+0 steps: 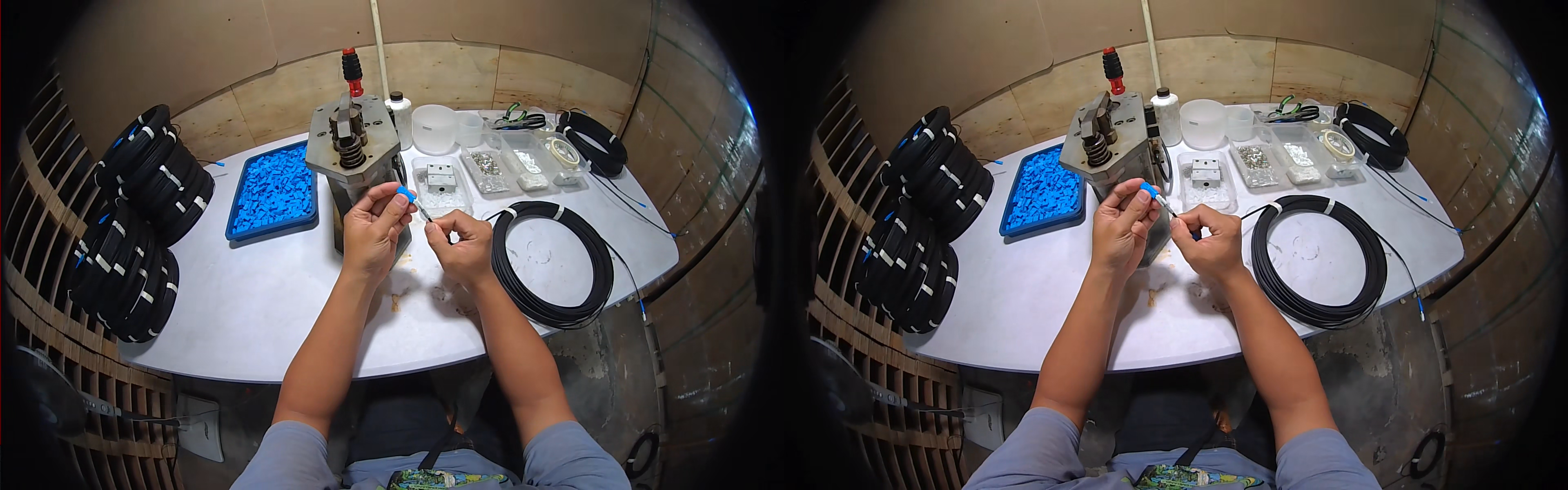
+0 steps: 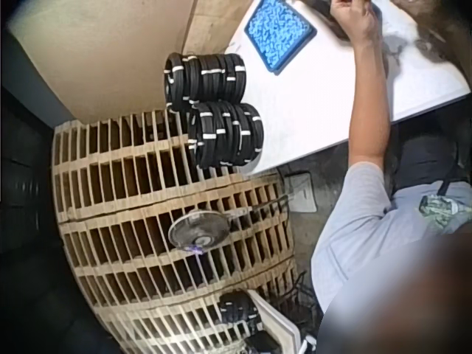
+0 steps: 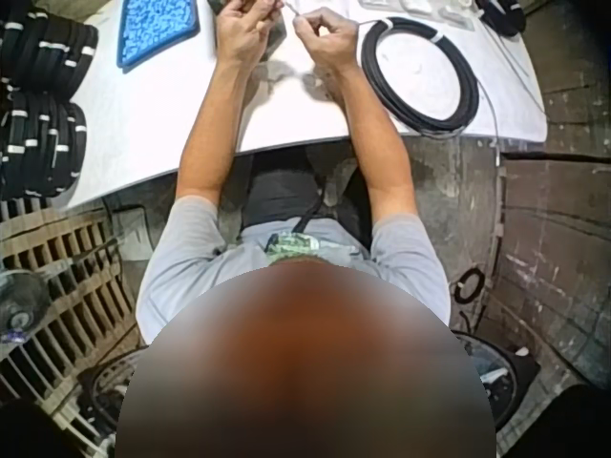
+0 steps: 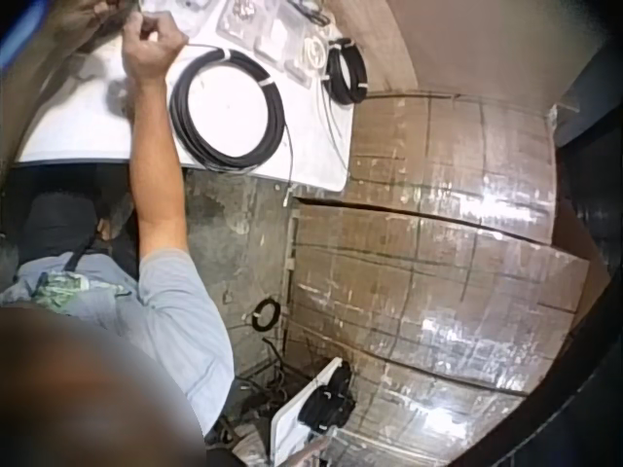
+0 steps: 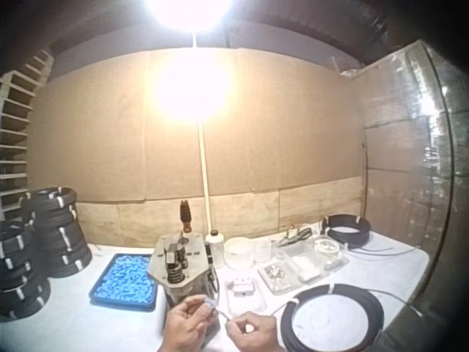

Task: Organizing black wire coils and using a crimping machine to attach connectors to wire ends.

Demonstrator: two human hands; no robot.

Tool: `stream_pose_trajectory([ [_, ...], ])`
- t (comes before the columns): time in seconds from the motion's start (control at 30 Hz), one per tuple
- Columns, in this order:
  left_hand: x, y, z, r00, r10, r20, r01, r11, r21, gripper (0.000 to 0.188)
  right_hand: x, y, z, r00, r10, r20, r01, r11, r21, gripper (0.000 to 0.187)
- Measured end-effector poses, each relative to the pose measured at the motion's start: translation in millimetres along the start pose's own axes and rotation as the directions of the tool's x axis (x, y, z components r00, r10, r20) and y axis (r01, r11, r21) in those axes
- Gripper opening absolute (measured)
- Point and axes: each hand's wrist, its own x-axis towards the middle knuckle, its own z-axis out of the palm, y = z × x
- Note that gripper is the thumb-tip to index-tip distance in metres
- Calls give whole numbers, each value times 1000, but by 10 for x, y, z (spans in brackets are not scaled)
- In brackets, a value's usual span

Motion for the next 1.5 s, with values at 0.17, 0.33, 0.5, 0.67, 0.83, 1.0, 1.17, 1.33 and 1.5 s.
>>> stream_pose_trajectory([
  [0.17,-4,-1,-4,1000,-13,4,13,999,-32,24,1,-32,3,1000,27,15,-27,1000,-8,11],
  [0.33,-28,3,43,1000,-7,-8,7,1000,-20,25,-8,5,-6,1000,8,-16,-9,1000,-14,12],
  [0.5,-37,-1,57,999,32,-7,-30,984,176,26,-7,-8,41,995,68,-67,-69,997,-25,13],
  [0.67,-17,-4,47,998,61,12,-61,942,331,30,-5,16,36,993,105,-46,-108,992,-67,14],
  [0.83,-9,-8,23,998,53,20,-56,941,333,30,-2,0,41,990,139,-23,-140,990,-35,14],
  [1.0,4,-28,-15,999,47,16,-49,945,323,30,-2,3,35,982,187,26,-187,982,-1,14],
  [1.17,7,-36,-34,999,37,9,-38,940,340,30,-5,19,39,976,214,32,-215,977,7,16],
  [1.33,8,-39,-48,1000,22,18,-26,948,317,30,-6,19,34,978,204,37,-204,979,-12,16],
  [1.5,0,-37,-31,1000,13,9,-15,951,308,30,-1,10,32,982,185,37,-185,983,-14,16],
])
